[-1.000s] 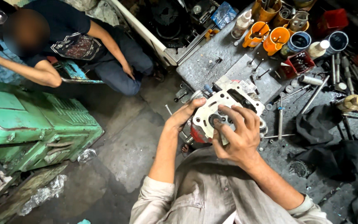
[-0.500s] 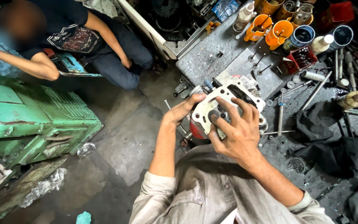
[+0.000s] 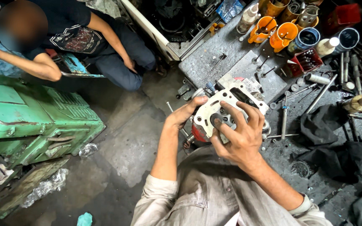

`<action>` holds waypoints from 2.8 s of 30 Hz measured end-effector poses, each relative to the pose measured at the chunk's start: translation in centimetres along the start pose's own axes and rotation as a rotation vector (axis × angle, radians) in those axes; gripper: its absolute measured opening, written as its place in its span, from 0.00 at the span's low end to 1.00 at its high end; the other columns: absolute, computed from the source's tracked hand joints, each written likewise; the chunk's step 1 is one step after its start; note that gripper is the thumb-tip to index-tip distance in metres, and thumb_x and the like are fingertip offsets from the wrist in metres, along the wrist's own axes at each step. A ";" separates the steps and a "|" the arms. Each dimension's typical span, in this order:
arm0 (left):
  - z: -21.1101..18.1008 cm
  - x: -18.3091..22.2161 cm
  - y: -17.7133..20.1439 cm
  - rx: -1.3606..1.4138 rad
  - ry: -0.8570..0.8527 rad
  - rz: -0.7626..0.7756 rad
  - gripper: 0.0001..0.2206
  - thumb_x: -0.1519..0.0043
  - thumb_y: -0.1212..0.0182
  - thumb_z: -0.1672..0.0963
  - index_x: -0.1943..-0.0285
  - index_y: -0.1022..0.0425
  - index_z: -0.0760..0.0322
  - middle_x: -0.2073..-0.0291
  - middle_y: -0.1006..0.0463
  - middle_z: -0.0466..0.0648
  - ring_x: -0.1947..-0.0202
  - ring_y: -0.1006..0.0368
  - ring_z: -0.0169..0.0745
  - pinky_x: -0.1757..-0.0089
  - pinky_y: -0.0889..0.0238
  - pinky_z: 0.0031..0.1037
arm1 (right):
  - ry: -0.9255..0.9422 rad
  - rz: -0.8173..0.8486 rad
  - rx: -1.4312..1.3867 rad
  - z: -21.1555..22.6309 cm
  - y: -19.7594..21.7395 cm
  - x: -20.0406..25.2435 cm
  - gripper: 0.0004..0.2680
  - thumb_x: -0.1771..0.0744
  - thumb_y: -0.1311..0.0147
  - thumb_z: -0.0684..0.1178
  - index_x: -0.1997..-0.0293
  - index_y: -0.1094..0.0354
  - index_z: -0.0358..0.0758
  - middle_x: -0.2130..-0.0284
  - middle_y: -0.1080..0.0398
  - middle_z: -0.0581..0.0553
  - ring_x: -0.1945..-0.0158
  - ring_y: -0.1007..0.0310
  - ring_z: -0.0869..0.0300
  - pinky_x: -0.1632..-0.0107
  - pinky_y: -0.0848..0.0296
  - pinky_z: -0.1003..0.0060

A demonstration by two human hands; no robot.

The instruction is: The person works on a metallic engine component clamped in a bench vise. They use a small metal rod to clean or adjust internal holes, then use a T-handle tool to tighten or adjust parts within the component. The person repeatedly inserts and removes the rod and adjusts the component by hand.

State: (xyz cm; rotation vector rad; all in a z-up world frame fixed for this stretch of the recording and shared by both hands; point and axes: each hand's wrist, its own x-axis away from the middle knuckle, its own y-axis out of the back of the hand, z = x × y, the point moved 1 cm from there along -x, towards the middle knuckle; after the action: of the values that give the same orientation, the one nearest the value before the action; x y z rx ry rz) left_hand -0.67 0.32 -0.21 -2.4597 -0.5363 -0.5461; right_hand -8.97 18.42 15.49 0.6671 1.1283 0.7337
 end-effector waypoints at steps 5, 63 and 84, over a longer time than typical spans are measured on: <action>-0.1 0.1 0.2 -0.059 0.006 -0.024 0.42 0.49 0.36 0.39 0.33 0.30 0.70 0.41 0.24 0.55 0.41 0.30 0.45 0.43 0.39 0.30 | -0.044 0.040 0.007 0.3 0.3 -0.4 0.08 0.42 0.37 0.48 0.62 0.23 0.47 0.41 0.31 0.45 0.36 0.39 0.42 0.35 0.44 0.47; -0.8 0.7 -0.6 -0.029 -0.122 -0.057 0.40 0.50 0.32 0.41 0.35 0.29 0.71 0.45 0.22 0.57 0.45 0.27 0.47 0.46 0.34 0.33 | -0.042 -0.030 -0.094 0.7 0.5 -0.2 0.08 0.39 0.40 0.42 0.58 0.26 0.41 0.47 0.27 0.44 0.42 0.33 0.46 0.39 0.37 0.51; 1.9 -2.3 0.8 -0.155 -0.179 -0.057 0.48 0.52 0.35 0.34 0.27 0.39 0.62 0.24 0.48 0.63 0.22 0.57 0.57 0.30 0.63 0.38 | -0.038 0.415 -0.182 -2.1 7.4 -7.6 0.16 0.39 0.34 0.43 0.52 0.36 0.32 0.70 0.23 0.39 0.68 0.19 0.54 0.65 0.19 0.63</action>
State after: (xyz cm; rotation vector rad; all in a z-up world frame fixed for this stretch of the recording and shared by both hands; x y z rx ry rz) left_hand -1.70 0.30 -3.12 -2.6648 -0.6590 -0.4055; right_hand -14.20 16.94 24.85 0.7649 0.8826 1.1573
